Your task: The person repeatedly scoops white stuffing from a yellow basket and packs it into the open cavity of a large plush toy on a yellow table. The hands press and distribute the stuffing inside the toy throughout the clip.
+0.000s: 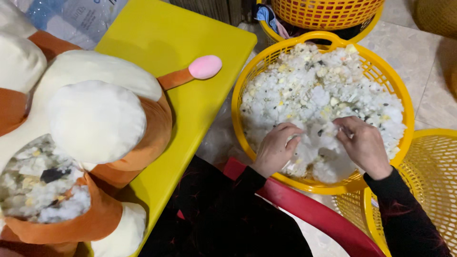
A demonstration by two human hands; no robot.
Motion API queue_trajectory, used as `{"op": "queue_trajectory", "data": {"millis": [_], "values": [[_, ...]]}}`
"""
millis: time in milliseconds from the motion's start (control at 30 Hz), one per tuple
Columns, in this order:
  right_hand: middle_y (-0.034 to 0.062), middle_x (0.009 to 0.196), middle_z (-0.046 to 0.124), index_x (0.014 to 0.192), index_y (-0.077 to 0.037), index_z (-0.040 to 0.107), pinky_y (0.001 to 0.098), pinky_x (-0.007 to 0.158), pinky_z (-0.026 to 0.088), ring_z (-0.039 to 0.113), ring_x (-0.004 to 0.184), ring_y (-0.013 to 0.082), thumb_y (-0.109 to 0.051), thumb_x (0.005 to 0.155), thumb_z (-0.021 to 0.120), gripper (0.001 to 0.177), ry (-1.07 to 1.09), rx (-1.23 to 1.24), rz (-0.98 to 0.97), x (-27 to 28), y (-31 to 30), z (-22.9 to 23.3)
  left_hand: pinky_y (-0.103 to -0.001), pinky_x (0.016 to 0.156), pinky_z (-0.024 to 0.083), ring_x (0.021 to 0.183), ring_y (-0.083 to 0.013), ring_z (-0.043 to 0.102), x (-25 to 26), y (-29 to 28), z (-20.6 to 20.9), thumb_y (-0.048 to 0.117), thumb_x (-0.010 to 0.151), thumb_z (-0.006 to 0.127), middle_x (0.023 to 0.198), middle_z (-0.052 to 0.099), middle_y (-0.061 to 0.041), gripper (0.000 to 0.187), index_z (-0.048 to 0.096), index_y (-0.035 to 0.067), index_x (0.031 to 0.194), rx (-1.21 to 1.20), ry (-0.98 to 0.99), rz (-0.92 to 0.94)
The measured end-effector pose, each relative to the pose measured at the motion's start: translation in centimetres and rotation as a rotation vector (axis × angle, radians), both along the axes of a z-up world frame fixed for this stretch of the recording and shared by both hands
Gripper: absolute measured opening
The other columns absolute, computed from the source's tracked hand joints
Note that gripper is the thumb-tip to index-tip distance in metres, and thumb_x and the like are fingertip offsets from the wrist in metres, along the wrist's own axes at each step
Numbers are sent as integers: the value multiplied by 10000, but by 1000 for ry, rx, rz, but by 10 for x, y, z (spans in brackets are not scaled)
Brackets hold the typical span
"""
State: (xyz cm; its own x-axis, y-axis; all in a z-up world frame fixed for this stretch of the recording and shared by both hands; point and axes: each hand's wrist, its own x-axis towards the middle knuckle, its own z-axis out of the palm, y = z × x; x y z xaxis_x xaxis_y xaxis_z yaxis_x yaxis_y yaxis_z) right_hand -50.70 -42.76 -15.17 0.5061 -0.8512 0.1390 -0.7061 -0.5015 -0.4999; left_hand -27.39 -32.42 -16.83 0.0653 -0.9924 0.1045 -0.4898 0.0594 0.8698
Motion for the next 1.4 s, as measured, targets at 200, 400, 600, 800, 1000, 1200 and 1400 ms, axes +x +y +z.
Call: {"op": "queue_trajectory", "data": {"millis": [200, 400, 600, 800, 1000, 1200, 1400], "values": [[79, 1207, 710, 1386, -61, 569, 304, 751, 552, 667, 918, 151, 34, 869, 650, 532, -309, 222, -53, 17, 21, 38, -450, 1016, 473, 1254, -422, 541, -26, -12, 30, 254, 738, 828, 1377, 516, -262, 836, 465, 8, 1450, -339, 198, -58], [156, 1468, 466, 1599, -39, 311, 306, 977, 516, 545, 1163, 166, -13, 983, 666, 712, -820, 266, 13, 24, 18, 21, -345, 921, 607, 1127, -241, 700, -38, -30, 11, 186, 959, 724, 1247, 694, -150, 462, 576, 21, 1364, -78, 501, 53], [241, 1437, 531, 1550, -42, 302, 439, 1046, 470, 543, 1314, 326, -23, 772, 780, 914, -454, 224, 111, 35, 20, -26, -266, 889, 543, 1040, -104, 665, -41, -35, -9, 212, 1041, 665, 1182, 691, -67, 470, 503, 19, 1437, 46, 1099, 239], [251, 1359, 613, 1713, -179, 237, 477, 1027, 524, 621, 1214, 437, -234, 856, 783, 1018, 278, 145, -20, 20, -8, -39, -388, 888, 494, 1000, -201, 567, -11, -17, 5, 179, 1038, 658, 1124, 590, -81, 500, 482, 93, 1497, 113, 1373, 400], [183, 1439, 569, 1546, -151, 439, 446, 774, 587, 684, 1144, 331, -210, 855, 729, 751, -8, 131, 136, 45, 29, 26, -367, 1146, 442, 1305, -161, 567, 19, 58, 38, 200, 1040, 631, 1410, 597, -40, 469, 505, 56, 1467, -106, 1469, 199], [244, 1377, 502, 1408, -6, 451, 424, 897, 533, 590, 1171, 421, -267, 745, 768, 780, -468, -167, 973, 165, 117, 96, -342, 1191, 380, 1384, -202, 511, 43, 155, 98, 187, 1076, 489, 1512, 493, -122, 489, 456, 48, 1544, -353, 1115, 422], [151, 1161, 680, 1233, -78, 659, 419, 906, 550, 664, 1072, 383, -45, 890, 738, 354, -672, -214, 1061, 310, 203, 139, -313, 818, 533, 1051, -233, 687, 143, 265, 159, -74, 904, 653, 1293, 695, -132, 396, 668, 28, 1286, -481, 55, 889]]}}
